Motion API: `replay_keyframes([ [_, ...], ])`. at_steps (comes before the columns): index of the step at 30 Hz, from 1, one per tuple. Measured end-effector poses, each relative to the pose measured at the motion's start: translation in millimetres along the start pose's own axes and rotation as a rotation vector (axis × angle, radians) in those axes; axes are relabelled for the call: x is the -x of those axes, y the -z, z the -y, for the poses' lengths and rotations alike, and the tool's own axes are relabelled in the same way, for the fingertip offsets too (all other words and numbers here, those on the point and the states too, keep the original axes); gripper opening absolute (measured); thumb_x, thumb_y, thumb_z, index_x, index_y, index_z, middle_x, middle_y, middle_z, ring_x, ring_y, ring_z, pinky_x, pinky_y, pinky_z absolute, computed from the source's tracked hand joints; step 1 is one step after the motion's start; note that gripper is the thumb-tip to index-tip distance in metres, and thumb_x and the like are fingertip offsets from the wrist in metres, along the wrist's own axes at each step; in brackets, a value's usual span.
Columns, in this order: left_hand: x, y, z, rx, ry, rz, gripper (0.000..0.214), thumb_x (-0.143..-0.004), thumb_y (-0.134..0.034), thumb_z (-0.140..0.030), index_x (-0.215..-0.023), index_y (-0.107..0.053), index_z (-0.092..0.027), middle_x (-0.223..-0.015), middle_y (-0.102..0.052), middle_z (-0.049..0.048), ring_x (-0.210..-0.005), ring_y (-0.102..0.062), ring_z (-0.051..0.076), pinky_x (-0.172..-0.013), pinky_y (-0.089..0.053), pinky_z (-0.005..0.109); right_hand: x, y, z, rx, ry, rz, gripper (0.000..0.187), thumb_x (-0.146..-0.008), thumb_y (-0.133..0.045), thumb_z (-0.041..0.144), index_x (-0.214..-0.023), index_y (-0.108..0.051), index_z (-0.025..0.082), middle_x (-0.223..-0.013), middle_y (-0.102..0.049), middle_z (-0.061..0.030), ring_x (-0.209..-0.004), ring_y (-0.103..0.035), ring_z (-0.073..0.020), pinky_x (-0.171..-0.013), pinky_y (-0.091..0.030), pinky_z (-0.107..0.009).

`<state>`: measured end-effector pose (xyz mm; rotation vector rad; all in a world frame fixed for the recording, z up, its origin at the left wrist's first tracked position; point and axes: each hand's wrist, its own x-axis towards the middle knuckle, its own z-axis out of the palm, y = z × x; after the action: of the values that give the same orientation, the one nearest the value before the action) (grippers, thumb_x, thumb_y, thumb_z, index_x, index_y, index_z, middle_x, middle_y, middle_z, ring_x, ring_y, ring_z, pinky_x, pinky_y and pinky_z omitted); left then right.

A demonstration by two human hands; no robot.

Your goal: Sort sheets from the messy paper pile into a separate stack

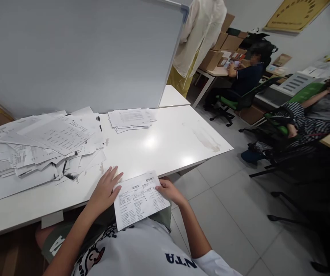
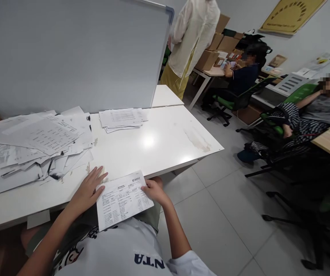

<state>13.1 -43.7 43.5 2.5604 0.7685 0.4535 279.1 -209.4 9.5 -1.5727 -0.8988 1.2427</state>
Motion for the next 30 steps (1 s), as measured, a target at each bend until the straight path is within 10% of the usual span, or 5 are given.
replay_keyframes([
  [5, 10, -13.6, -3, -0.005, -0.001, 0.001, 0.046, -0.097, -0.044, -0.034, -0.141, -0.050, -0.026, -0.158, -0.033, 0.0063, -0.150, -0.019, 0.033, -0.118, -0.028, 0.058, 14, 8, -3, -0.019, -0.022, 0.012, 0.034, -0.075, -0.069, 0.044, -0.094, -0.074, 0.017, -0.087, -0.074, -0.0066, -0.082, -0.068, -0.0262, -0.075, -0.052, -0.039],
  [13, 14, -23.3, -8, 0.229, 0.094, 0.001, 0.065, -0.101, -0.037, -0.036, -0.157, -0.006, -0.028, -0.164, -0.014, 0.0094, -0.152, -0.008, 0.030, -0.119, -0.026, 0.056, 21, 7, -4, -0.071, -0.019, -0.026, 0.041, -0.074, -0.071, 0.051, -0.096, -0.073, 0.017, -0.089, -0.075, -0.0078, -0.084, -0.068, -0.0269, -0.075, -0.053, -0.041],
  [24, -10, -58.8, -9, 0.243, 0.214, -0.185, 0.062, -0.099, -0.037, -0.032, -0.155, -0.015, -0.020, -0.164, -0.006, 0.0168, -0.151, 0.006, 0.032, -0.119, -0.009, 0.063, 4, -13, -18, -0.288, 0.011, -0.217, 0.044, -0.063, -0.078, 0.055, -0.089, -0.073, 0.020, -0.093, -0.075, -0.0089, -0.086, -0.069, -0.0275, -0.085, -0.053, -0.045],
  [30, -28, -47.9, -5, 0.221, 0.217, -0.138, 0.062, -0.095, -0.043, -0.033, -0.152, -0.024, -0.018, -0.162, -0.016, 0.0176, -0.151, 0.001, 0.035, -0.117, -0.009, 0.066, -10, 0, -9, -0.297, 0.023, -0.211, 0.042, -0.062, -0.079, 0.054, -0.088, -0.074, 0.021, -0.093, -0.076, -0.0081, -0.086, -0.069, -0.0280, -0.087, -0.052, -0.048],
])
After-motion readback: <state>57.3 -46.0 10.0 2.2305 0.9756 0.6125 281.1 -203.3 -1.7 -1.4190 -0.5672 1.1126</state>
